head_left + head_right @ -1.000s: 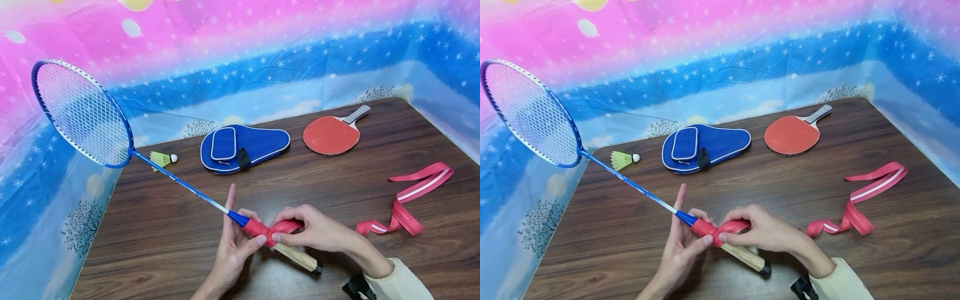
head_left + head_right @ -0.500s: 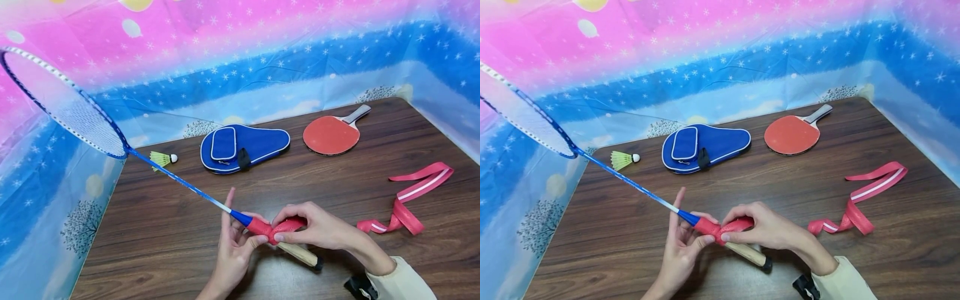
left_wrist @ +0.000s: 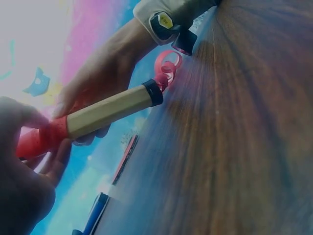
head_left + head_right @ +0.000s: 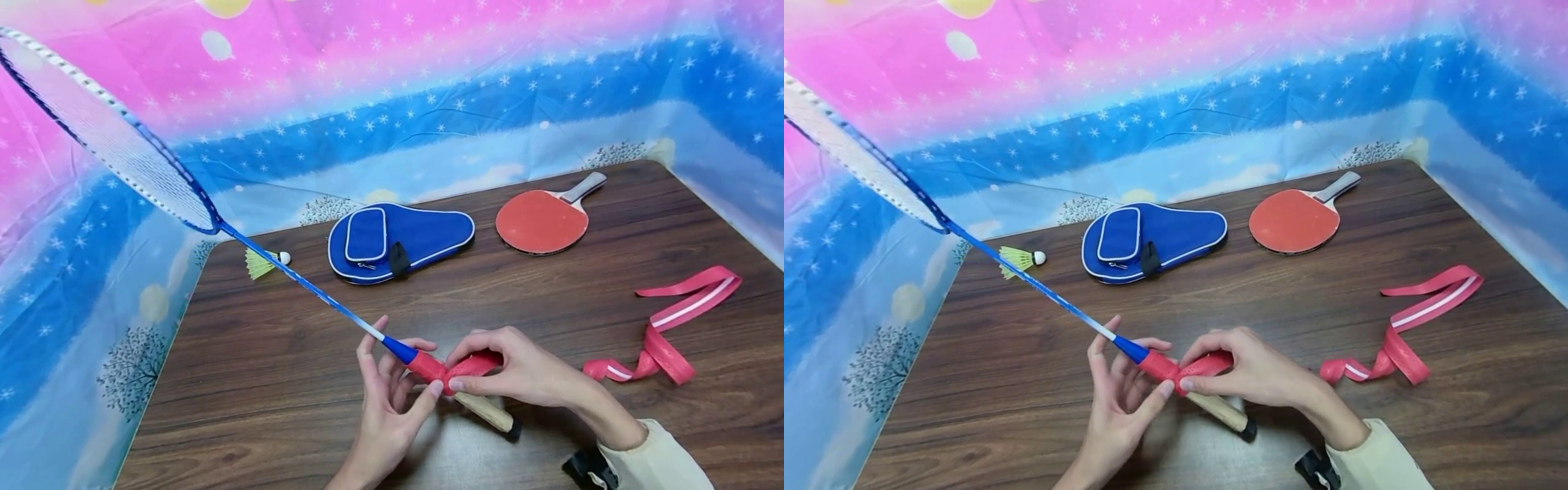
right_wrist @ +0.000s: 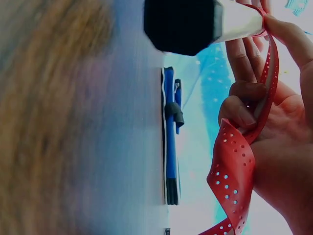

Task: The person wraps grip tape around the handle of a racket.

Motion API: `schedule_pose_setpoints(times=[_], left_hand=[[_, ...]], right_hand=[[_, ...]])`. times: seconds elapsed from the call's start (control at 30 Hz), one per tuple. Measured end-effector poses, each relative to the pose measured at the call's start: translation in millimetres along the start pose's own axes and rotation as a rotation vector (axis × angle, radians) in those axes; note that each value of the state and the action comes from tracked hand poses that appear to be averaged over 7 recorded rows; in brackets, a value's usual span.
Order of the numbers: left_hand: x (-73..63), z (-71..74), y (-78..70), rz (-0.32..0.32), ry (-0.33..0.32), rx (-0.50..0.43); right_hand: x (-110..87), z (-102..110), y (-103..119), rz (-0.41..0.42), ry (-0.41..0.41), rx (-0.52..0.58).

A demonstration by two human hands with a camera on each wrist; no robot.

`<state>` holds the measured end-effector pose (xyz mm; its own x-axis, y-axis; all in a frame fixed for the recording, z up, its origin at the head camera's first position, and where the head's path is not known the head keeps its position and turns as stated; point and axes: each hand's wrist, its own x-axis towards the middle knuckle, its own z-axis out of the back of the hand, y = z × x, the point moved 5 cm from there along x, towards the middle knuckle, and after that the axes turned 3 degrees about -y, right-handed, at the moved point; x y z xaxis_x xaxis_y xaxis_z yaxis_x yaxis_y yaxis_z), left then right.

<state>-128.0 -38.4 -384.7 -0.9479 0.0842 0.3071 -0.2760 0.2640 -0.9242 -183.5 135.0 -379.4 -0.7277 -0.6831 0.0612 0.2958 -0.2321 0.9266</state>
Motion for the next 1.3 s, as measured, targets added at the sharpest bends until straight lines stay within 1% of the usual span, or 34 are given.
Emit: schedule_pose_setpoints(times=[0.1, 0.17, 0.33, 0.4, 0.53, 0.6, 0.67, 0.77, 0.9, 1.1, 1.3], left_hand=[[0.1, -4.1, -3.1, 0.005, 0.021, 0.03], [0.4, -7.1, -7.2, 0.013, 0.034, 0.029], [1.7, -11.5, -14.8, 0.09, 0.045, -0.01], [1.7, -11.1, -14.3, 0.095, 0.051, -0.016], [0.6, -7.0, -5.2, 0.048, 0.062, -0.046], [-0.1, -4.6, 1.1, 0.034, 0.062, -0.07], [-0.5, -2.7, 5.6, 0.037, 0.052, -0.083], [-0.7, -1.8, 5.9, 0.042, 0.042, -0.09], [-0.4, -1.1, 3.9, 0.037, 0.034, -0.093], [1.4, 1.8, 2.4, -0.01, 0.019, -0.094], [1.2, 2.3, 2.2, -0.015, 0.033, -0.099]], right_hand=[[-0.3, 2, -1, -0.004, -0.014, -0.022], [-0.2, 2, -1, -0.002, -0.02, -0.037], [-0.7, 3, -1, 0.014, -0.038, -0.043], [-0.7, 3, 0, 0.029, -0.047, -0.043], [0.4, 2, 0, 0.049, -0.06, -0.05], [0.8, 2, -1, 0.036, -0.067, -0.058], [0.8, 2, -2, 0.014, -0.07, -0.059], [0.6, 2, -3, -0.019, -0.067, -0.04], [0.3, 2, -2, -0.033, -0.054, -0.008], [-0.5, 5, -1, -0.005, -0.065, 0.01], [0.0, 5, -1, -0.001, -0.08, -0.009]])
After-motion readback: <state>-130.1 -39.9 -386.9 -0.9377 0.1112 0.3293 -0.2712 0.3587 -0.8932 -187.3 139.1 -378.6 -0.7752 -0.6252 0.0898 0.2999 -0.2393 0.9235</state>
